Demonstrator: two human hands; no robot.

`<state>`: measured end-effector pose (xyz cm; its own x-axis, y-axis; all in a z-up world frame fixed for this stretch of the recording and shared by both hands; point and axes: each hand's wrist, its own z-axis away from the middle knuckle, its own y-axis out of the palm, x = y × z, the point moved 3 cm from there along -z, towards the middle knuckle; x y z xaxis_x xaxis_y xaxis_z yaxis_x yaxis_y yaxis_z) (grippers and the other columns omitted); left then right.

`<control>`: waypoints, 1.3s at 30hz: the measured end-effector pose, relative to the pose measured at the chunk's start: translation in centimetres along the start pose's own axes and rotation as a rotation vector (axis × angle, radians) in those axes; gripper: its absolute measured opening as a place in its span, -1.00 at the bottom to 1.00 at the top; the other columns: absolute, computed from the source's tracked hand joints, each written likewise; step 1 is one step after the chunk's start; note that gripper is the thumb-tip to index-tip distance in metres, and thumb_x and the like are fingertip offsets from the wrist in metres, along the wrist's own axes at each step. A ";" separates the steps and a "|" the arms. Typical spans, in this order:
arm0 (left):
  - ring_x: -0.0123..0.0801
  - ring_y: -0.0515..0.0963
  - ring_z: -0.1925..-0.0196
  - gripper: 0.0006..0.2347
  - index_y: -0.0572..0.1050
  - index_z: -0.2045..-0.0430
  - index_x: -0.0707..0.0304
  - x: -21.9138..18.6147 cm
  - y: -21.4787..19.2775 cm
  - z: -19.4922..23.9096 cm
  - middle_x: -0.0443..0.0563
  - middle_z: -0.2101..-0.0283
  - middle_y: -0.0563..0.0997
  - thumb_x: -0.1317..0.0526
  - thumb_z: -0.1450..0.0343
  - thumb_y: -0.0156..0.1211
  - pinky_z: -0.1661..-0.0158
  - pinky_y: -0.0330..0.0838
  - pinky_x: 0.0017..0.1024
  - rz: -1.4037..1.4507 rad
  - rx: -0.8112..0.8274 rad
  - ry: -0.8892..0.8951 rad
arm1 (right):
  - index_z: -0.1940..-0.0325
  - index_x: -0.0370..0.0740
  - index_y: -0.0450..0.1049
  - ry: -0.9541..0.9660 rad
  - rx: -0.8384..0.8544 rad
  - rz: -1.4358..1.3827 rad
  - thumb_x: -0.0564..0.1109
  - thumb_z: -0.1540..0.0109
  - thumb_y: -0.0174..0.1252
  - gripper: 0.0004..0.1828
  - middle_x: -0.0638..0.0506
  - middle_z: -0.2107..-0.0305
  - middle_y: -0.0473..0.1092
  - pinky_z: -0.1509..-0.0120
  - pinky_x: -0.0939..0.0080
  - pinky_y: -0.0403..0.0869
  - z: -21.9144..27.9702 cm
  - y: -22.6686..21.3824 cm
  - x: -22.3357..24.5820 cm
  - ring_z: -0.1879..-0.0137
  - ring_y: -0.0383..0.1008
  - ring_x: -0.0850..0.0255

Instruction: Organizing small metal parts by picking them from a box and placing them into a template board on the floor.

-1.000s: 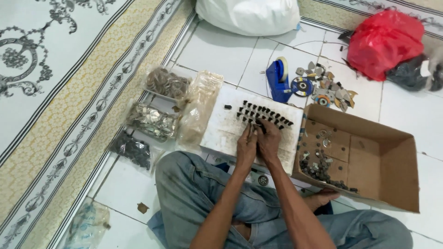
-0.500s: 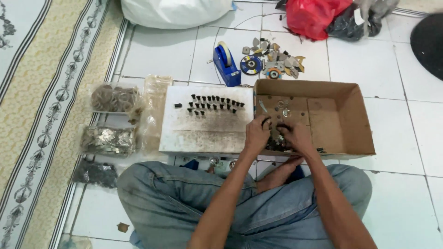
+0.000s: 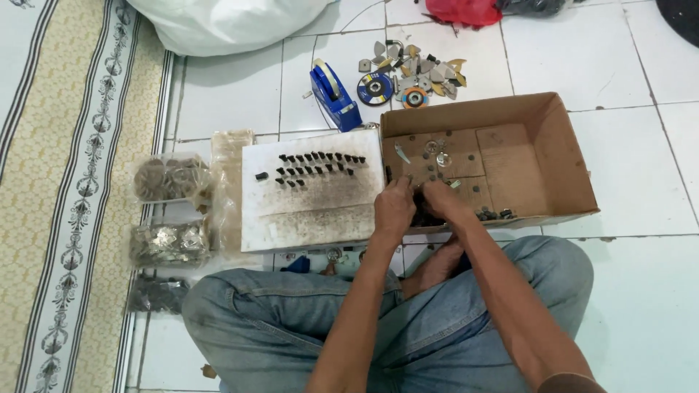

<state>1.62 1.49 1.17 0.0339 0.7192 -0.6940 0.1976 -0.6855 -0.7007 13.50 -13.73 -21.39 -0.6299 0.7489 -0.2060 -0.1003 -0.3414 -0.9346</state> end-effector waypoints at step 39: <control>-0.20 0.65 0.46 -0.69 0.38 -0.13 0.38 1.7 4.4 0.5 0.31 0.41 0.67 0.43 -0.46 0.03 0.40 0.57 -0.30 -0.279 0.160 0.157 | 0.15 -0.21 0.49 -0.014 -0.670 -0.127 -0.08 -0.48 -0.09 -0.73 -0.01 0.36 0.40 -0.01 0.23 0.43 7.6 -3.0 -5.6 0.13 0.46 0.15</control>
<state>2.05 -0.34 -3.17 0.1527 0.8815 -0.4469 0.0653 -0.4602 -0.8854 11.46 -21.24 -15.18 -0.6552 0.7508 -0.0836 0.3216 0.1771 -0.9301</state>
